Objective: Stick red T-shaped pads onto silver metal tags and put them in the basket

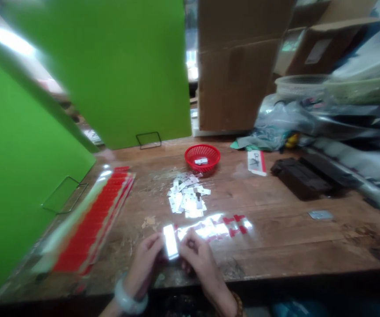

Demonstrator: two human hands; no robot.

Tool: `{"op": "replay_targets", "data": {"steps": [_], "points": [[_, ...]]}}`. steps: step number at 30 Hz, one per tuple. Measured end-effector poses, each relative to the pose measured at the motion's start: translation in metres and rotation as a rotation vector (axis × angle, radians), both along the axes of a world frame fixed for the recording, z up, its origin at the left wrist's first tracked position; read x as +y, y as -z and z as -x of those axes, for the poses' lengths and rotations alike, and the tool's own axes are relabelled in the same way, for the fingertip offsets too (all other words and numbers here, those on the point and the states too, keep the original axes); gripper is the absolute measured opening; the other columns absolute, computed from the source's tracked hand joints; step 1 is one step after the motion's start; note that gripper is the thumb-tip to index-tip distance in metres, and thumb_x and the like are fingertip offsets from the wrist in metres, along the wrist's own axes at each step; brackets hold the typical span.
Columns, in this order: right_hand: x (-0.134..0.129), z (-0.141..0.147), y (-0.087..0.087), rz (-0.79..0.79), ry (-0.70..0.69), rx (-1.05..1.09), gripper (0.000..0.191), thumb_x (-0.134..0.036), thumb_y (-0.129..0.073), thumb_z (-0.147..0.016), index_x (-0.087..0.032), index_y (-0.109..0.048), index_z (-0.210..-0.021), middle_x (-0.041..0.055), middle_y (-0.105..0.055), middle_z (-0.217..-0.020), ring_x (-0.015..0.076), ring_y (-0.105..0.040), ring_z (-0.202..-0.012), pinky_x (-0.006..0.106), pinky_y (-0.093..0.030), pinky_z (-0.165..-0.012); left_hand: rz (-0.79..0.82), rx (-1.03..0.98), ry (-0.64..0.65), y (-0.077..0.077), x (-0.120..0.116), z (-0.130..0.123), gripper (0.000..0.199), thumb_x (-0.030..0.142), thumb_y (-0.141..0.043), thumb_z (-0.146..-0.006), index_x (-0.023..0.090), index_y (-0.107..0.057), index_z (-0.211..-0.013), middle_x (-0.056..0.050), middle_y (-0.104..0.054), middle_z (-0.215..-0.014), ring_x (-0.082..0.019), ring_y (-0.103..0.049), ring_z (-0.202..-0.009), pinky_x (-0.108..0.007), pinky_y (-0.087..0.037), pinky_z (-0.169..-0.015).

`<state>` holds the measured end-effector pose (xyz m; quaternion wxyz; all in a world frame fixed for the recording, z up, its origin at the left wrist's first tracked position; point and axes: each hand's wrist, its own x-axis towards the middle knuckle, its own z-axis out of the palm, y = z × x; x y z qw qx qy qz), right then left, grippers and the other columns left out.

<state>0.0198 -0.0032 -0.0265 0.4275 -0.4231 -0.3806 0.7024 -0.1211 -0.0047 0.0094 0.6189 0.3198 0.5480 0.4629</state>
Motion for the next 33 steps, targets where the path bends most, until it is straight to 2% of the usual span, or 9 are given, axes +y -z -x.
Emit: {"op": "replay_targets", "data": {"steps": [4, 7, 12, 15, 22, 24, 27, 30, 33], "points": [[0.009, -0.002, 0.0, -0.066, 0.035, -0.079, 0.029, -0.042, -0.065, -0.078, -0.017, -0.059, -0.091, -0.0029, -0.055, -0.063, 0.0073, -0.046, -0.05, 0.019, -0.035, -0.045, -0.028, 0.083, 0.173, -0.002, -0.003, 0.001, 0.026, 0.04, -0.064, -0.074, 0.015, -0.065, -0.069, 0.0, -0.062, -0.059, -0.013, -0.057, -0.056, -0.022, -0.046, -0.056], [0.013, -0.001, -0.002, -0.053, -0.005, -0.039, 0.029, -0.039, -0.069, -0.074, -0.017, -0.062, -0.091, -0.0009, -0.059, -0.07, 0.008, -0.049, -0.054, 0.019, -0.039, -0.048, -0.022, 0.078, 0.232, 0.001, -0.006, 0.001, 0.027, 0.042, -0.06, -0.078, 0.015, -0.065, -0.075, 0.0, -0.064, -0.062, -0.014, -0.06, -0.056, -0.024, -0.047, -0.055], [0.014, 0.004, -0.001, 0.041, 0.065, 0.055, 0.028, -0.039, -0.071, -0.071, -0.015, -0.061, -0.081, -0.0039, -0.056, -0.056, 0.0062, -0.047, -0.045, 0.017, -0.037, -0.043, 0.077, 0.01, 0.234, 0.006, -0.01, -0.001, 0.032, 0.046, -0.057, -0.08, 0.015, -0.062, -0.088, -0.004, -0.067, -0.075, -0.017, -0.065, -0.061, -0.028, -0.053, -0.055], [0.014, 0.005, 0.0, 0.041, 0.126, 0.082, 0.027, -0.037, -0.073, -0.071, -0.016, -0.058, -0.077, -0.005, -0.055, -0.052, 0.0062, -0.048, -0.043, 0.016, -0.036, -0.041, 0.064, -0.003, 0.211, 0.006, -0.011, -0.003, 0.032, 0.045, -0.057, -0.081, 0.014, -0.061, -0.089, -0.006, -0.067, -0.079, -0.016, -0.066, -0.06, -0.027, -0.053, -0.055], [0.015, 0.0, -0.001, -0.031, 0.101, 0.098, 0.02, -0.031, -0.072, -0.073, -0.016, -0.058, -0.078, -0.0024, -0.06, -0.061, 0.0089, -0.054, -0.053, 0.019, -0.039, -0.049, -0.04, 0.079, 0.126, 0.013, -0.008, -0.001, 0.02, 0.032, -0.067, -0.075, 0.013, -0.063, -0.079, -0.004, -0.067, -0.066, -0.011, -0.06, -0.053, -0.019, -0.048, -0.049], [0.015, -0.004, -0.004, -0.105, 0.106, 0.071, 0.017, -0.026, -0.073, -0.072, -0.018, -0.059, -0.077, -0.0023, -0.06, -0.068, 0.0091, -0.053, -0.058, 0.02, -0.041, -0.054, -0.129, 0.189, 0.075, 0.014, -0.006, 0.004, 0.014, 0.027, -0.069, -0.074, 0.014, -0.066, -0.076, -0.004, -0.068, -0.066, -0.013, -0.063, -0.058, -0.022, -0.051, -0.055], [0.015, -0.01, -0.012, -0.298, 0.08, -0.004, 0.009, -0.018, -0.069, -0.073, -0.019, -0.061, -0.075, -0.0012, -0.059, -0.077, 0.0119, -0.055, -0.07, 0.023, -0.043, -0.063, -0.456, 0.459, 0.017, 0.011, -0.006, 0.013, 0.006, 0.017, -0.066, -0.075, 0.018, -0.07, -0.079, -0.005, -0.071, -0.08, -0.017, -0.066, -0.079, -0.026, -0.053, -0.074], [0.013, -0.014, -0.019, -0.526, 0.065, -0.106, 0.01, -0.01, -0.062, -0.076, -0.02, -0.061, -0.075, 0.0002, -0.058, -0.08, 0.0141, -0.055, -0.077, 0.026, -0.043, -0.068, -0.839, 0.688, 0.04, 0.004, -0.008, 0.021, 0.024, 0.005, -0.059, -0.078, 0.021, -0.07, -0.092, -0.007, -0.068, -0.1, -0.017, -0.064, -0.094, -0.026, -0.051, -0.084], [0.01, -0.016, -0.023, -0.643, 0.083, -0.169, 0.016, -0.005, -0.057, -0.076, -0.021, -0.059, -0.077, 0.0007, -0.058, -0.082, 0.0148, -0.055, -0.079, 0.027, -0.042, -0.071, -1.079, 0.815, 0.088, -0.002, -0.012, 0.025, 0.037, -0.004, -0.055, -0.076, 0.018, -0.067, -0.103, -0.009, -0.064, -0.107, -0.017, -0.062, -0.098, -0.024, -0.05, -0.085]]}}
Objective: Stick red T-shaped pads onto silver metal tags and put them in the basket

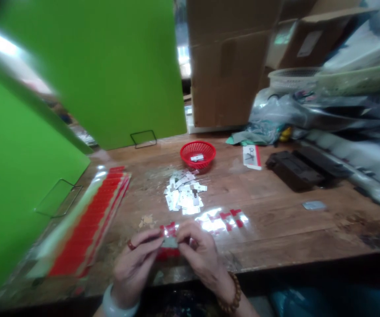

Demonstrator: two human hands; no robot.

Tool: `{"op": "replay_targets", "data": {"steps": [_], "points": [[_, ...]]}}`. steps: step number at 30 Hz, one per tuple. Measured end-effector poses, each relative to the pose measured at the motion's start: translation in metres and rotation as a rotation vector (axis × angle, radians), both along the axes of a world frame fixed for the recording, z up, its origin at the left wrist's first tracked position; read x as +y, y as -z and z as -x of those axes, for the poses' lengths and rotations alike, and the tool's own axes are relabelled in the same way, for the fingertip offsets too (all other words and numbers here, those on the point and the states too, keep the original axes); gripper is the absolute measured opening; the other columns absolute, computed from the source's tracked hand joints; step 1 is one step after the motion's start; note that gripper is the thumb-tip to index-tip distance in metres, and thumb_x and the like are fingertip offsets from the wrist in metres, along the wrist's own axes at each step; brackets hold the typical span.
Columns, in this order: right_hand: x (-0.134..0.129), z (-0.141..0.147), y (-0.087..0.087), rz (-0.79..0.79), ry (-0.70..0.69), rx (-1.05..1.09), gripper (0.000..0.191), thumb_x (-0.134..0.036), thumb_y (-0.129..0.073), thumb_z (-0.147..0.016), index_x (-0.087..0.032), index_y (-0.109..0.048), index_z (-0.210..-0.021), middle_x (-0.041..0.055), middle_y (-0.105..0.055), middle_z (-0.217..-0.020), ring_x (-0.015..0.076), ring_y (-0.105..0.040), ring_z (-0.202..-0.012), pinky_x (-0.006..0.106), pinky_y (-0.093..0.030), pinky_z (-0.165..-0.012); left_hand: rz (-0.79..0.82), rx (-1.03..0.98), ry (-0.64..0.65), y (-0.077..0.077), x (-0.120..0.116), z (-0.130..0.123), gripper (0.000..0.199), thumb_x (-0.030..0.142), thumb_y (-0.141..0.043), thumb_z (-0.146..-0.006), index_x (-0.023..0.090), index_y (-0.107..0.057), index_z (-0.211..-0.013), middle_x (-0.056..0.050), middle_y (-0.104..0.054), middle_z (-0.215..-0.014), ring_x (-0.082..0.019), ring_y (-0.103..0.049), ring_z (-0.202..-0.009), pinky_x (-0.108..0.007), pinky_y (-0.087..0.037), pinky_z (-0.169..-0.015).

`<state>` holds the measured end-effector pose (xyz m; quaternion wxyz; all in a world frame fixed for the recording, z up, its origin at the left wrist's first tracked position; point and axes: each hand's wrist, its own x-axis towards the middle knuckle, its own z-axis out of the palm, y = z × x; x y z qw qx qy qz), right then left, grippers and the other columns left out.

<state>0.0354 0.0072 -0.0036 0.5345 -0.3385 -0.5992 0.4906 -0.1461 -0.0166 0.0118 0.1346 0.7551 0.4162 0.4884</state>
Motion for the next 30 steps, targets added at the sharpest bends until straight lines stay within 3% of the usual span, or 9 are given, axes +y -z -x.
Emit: {"op": "replay_targets", "data": {"steps": [5, 14, 17, 20, 24, 27, 30], "points": [[-0.006, 0.002, 0.0, 0.023, 0.015, 0.009, 0.016, -0.006, -0.056, -0.077, -0.022, -0.058, -0.082, 0.0009, -0.058, -0.084, 0.0153, -0.055, -0.08, 0.027, -0.044, -0.071, -0.127, 0.092, 0.037, -0.004, -0.005, 0.001, 0.041, -0.008, -0.057, -0.073, 0.014, -0.065, -0.108, -0.011, -0.062, -0.109, -0.018, -0.06, -0.101, -0.026, -0.05, -0.087], [-0.006, 0.004, 0.005, 0.099, -0.006, 0.087, 0.013, -0.01, -0.06, -0.079, -0.023, -0.058, -0.082, -0.0013, -0.057, -0.08, 0.0126, -0.053, -0.076, 0.024, -0.043, -0.068, -0.185, 0.072, 0.035, -0.004, -0.005, -0.001, 0.043, -0.008, -0.059, -0.073, 0.015, -0.064, -0.108, -0.01, -0.062, -0.107, -0.018, -0.059, -0.101, -0.026, -0.051, -0.086], [-0.006, 0.004, 0.004, 0.126, -0.008, 0.062, 0.01, -0.014, -0.061, -0.079, -0.022, -0.058, -0.083, -0.0011, -0.058, -0.08, 0.0125, -0.053, -0.075, 0.023, -0.044, -0.068, -0.133, 0.077, 0.039, -0.001, -0.004, 0.001, 0.04, -0.006, -0.058, -0.074, 0.017, -0.065, -0.107, -0.009, -0.064, -0.106, -0.019, -0.061, -0.1, -0.028, -0.051, -0.086], [-0.002, 0.001, 0.008, 0.205, -0.003, -0.032, 0.005, -0.02, -0.061, -0.08, -0.021, -0.059, -0.085, -0.0002, -0.059, -0.08, 0.0128, -0.054, -0.074, 0.024, -0.044, -0.067, 0.074, -0.007, -0.008, 0.006, -0.003, 0.001, 0.031, 0.0, -0.058, -0.077, 0.02, -0.067, -0.099, -0.007, -0.069, -0.098, -0.017, -0.065, -0.091, -0.026, -0.052, -0.081], [0.004, -0.011, 0.029, 0.366, 0.123, -0.12, 0.013, -0.031, -0.059, -0.082, -0.019, -0.057, -0.086, -0.0016, -0.056, -0.071, 0.0121, -0.052, -0.063, 0.023, -0.042, -0.057, 0.649, -0.391, -0.187, 0.02, 0.001, -0.004, 0.009, 0.022, -0.061, -0.081, 0.018, -0.066, -0.087, -0.003, -0.071, -0.075, -0.015, -0.068, -0.069, -0.024, -0.055, -0.064], [0.003, -0.023, 0.047, 0.383, 0.179, -0.24, 0.016, -0.035, -0.057, -0.082, -0.019, -0.057, -0.085, -0.0017, -0.056, -0.068, 0.0132, -0.052, -0.062, 0.024, -0.042, -0.057, 0.963, -0.719, -0.214, 0.03, 0.004, -0.006, 0.02, 0.033, -0.065, -0.077, 0.015, -0.061, -0.082, -0.004, -0.07, -0.067, -0.016, -0.067, -0.06, -0.025, -0.056, -0.059], [-0.004, -0.027, 0.056, 0.32, 0.209, -0.42, 0.015, -0.033, -0.054, -0.084, -0.02, -0.059, -0.082, -0.0002, -0.058, -0.072, 0.0154, -0.054, -0.068, 0.026, -0.043, -0.063, 1.068, -0.921, -0.216, 0.038, 0.006, -0.006, 0.025, 0.034, -0.071, -0.071, 0.014, -0.057, -0.078, -0.006, -0.071, -0.071, -0.016, -0.068, -0.064, -0.025, -0.056, -0.064]]}}
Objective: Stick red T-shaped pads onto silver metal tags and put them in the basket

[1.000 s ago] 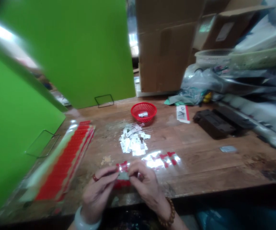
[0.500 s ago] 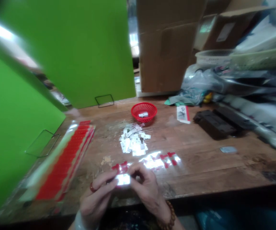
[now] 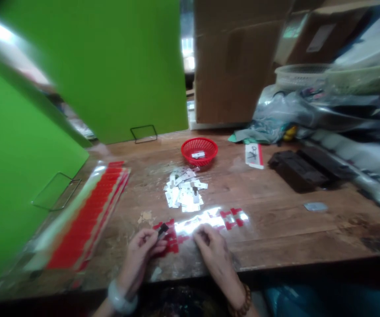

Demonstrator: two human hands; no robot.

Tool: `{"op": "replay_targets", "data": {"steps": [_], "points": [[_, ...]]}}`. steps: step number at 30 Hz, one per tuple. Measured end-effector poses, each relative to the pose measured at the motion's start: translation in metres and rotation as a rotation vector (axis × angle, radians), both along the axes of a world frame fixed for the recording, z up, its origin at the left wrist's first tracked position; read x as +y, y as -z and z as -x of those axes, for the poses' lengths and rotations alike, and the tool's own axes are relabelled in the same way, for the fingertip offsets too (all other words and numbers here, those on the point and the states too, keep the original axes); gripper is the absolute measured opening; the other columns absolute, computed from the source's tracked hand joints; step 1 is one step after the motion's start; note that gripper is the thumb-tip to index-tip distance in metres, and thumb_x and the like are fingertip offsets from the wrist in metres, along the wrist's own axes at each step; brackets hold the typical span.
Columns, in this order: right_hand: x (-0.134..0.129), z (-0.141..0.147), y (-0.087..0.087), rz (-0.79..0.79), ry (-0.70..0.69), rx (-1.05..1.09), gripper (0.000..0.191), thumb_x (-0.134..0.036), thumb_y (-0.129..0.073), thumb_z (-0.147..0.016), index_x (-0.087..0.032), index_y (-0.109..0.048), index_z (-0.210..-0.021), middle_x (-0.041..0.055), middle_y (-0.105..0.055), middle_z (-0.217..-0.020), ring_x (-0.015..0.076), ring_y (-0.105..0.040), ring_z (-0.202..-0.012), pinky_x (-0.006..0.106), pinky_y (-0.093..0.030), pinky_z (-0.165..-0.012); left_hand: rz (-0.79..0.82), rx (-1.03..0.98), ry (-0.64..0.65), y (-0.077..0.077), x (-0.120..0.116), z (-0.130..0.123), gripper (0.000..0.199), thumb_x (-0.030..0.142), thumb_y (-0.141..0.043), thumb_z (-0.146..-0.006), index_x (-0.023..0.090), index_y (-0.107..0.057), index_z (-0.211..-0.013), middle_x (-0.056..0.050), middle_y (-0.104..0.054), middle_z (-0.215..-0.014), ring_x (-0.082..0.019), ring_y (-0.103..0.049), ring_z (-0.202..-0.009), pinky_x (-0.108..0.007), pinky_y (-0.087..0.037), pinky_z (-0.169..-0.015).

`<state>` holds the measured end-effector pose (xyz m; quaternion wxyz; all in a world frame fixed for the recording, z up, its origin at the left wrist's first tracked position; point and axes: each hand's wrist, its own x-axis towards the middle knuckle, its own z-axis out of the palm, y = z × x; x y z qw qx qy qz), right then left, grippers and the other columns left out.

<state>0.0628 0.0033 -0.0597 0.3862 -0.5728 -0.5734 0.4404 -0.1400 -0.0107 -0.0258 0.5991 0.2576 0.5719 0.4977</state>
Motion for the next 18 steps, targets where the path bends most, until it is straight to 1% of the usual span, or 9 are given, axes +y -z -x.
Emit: {"op": "replay_targets", "data": {"steps": [4, 9, 15, 18], "points": [[-0.005, 0.007, -0.003, -0.089, -0.05, -0.163, 0.012, -0.026, -0.05, -0.086, -0.02, -0.059, -0.082, 0.0029, -0.06, -0.08, 0.0181, -0.055, -0.075, 0.03, -0.043, -0.07, 0.014, -0.058, -0.04, 0.007, 0.0, 0.001, 0.027, 0.033, -0.072, -0.07, 0.014, -0.055, -0.078, -0.007, -0.072, -0.074, -0.016, -0.069, -0.066, -0.024, -0.056, -0.065], [0.001, 0.024, -0.009, -0.197, -0.111, -0.201, 0.013, -0.018, -0.047, -0.086, -0.02, -0.059, -0.081, 0.0043, -0.059, -0.08, 0.0185, -0.055, -0.074, 0.03, -0.044, -0.069, -0.006, -0.089, -0.078, 0.013, 0.001, 0.003, 0.027, 0.031, -0.075, -0.069, 0.013, -0.056, -0.079, -0.006, -0.071, -0.076, -0.016, -0.07, -0.069, -0.026, -0.056, -0.07], [0.012, 0.043, -0.012, -0.209, -0.192, -0.232, 0.015, -0.012, -0.047, -0.084, -0.019, -0.06, -0.083, 0.0043, -0.06, -0.08, 0.0179, -0.055, -0.074, 0.029, -0.044, -0.069, -0.007, -0.083, -0.151, 0.013, 0.005, 0.011, 0.028, 0.029, -0.078, -0.065, 0.013, -0.059, -0.079, -0.004, -0.069, -0.073, -0.018, -0.07, -0.073, -0.025, -0.056, -0.071], [0.018, 0.051, -0.015, -0.225, -0.188, -0.27, 0.017, -0.01, -0.045, -0.085, -0.019, -0.06, -0.083, 0.0045, -0.06, -0.082, 0.0179, -0.055, -0.077, 0.029, -0.043, -0.07, -0.034, -0.103, -0.166, 0.014, 0.01, 0.014, 0.027, 0.028, -0.078, -0.065, 0.013, -0.059, -0.078, -0.003, -0.069, -0.074, -0.018, -0.07, -0.075, -0.024, -0.056, -0.071]]}}
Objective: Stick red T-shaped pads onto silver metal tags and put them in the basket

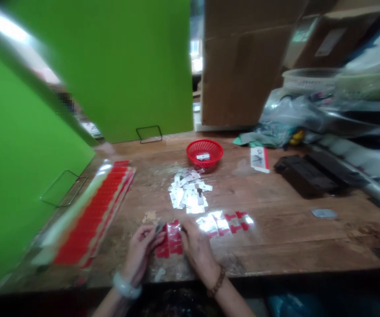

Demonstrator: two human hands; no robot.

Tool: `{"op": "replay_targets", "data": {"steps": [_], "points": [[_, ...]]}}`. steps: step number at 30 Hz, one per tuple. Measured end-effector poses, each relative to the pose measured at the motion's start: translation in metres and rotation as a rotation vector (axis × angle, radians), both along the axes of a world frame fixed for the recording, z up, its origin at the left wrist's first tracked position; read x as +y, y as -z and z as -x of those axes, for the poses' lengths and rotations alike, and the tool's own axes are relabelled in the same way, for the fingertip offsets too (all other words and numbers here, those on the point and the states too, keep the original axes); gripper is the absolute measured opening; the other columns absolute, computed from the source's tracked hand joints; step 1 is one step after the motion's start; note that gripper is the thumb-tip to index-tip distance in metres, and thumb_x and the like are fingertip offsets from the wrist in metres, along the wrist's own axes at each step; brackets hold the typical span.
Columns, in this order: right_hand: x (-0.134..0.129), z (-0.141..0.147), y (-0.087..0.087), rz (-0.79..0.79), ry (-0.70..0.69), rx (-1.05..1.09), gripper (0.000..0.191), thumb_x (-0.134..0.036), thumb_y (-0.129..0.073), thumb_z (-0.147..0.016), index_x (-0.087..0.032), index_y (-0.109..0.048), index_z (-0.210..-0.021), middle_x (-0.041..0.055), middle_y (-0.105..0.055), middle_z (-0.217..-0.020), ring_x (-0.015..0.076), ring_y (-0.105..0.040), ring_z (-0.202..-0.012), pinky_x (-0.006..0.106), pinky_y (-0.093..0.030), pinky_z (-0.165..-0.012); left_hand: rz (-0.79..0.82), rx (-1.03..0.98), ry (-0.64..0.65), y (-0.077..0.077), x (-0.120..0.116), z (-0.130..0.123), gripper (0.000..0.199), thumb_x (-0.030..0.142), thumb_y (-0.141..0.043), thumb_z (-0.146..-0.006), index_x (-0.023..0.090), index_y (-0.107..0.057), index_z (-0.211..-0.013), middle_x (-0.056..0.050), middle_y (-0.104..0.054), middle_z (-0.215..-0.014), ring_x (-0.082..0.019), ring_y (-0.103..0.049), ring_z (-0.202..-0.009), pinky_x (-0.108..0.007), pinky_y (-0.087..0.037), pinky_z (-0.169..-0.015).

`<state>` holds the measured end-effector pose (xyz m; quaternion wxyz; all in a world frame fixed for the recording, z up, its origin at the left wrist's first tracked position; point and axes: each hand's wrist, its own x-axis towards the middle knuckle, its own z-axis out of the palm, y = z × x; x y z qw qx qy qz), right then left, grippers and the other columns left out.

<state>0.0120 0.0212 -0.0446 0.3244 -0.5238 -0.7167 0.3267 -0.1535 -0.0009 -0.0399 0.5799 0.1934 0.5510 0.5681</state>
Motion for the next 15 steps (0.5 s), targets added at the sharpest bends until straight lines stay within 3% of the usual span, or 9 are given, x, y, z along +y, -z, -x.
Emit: {"op": "replay_targets", "data": {"steps": [15], "points": [[0.018, 0.024, 0.008, -0.12, 0.084, -0.193, 0.017, -0.007, -0.045, -0.082, -0.019, -0.055, -0.075, 0.0039, -0.058, -0.078, 0.0167, -0.053, -0.071, 0.026, -0.037, -0.063, 0.018, -0.051, -0.01, 0.012, 0.01, -0.001, 0.031, 0.032, -0.078, -0.065, 0.015, -0.056, -0.078, -0.005, -0.069, -0.074, -0.023, -0.07, -0.079, -0.03, -0.056, -0.073]]}}
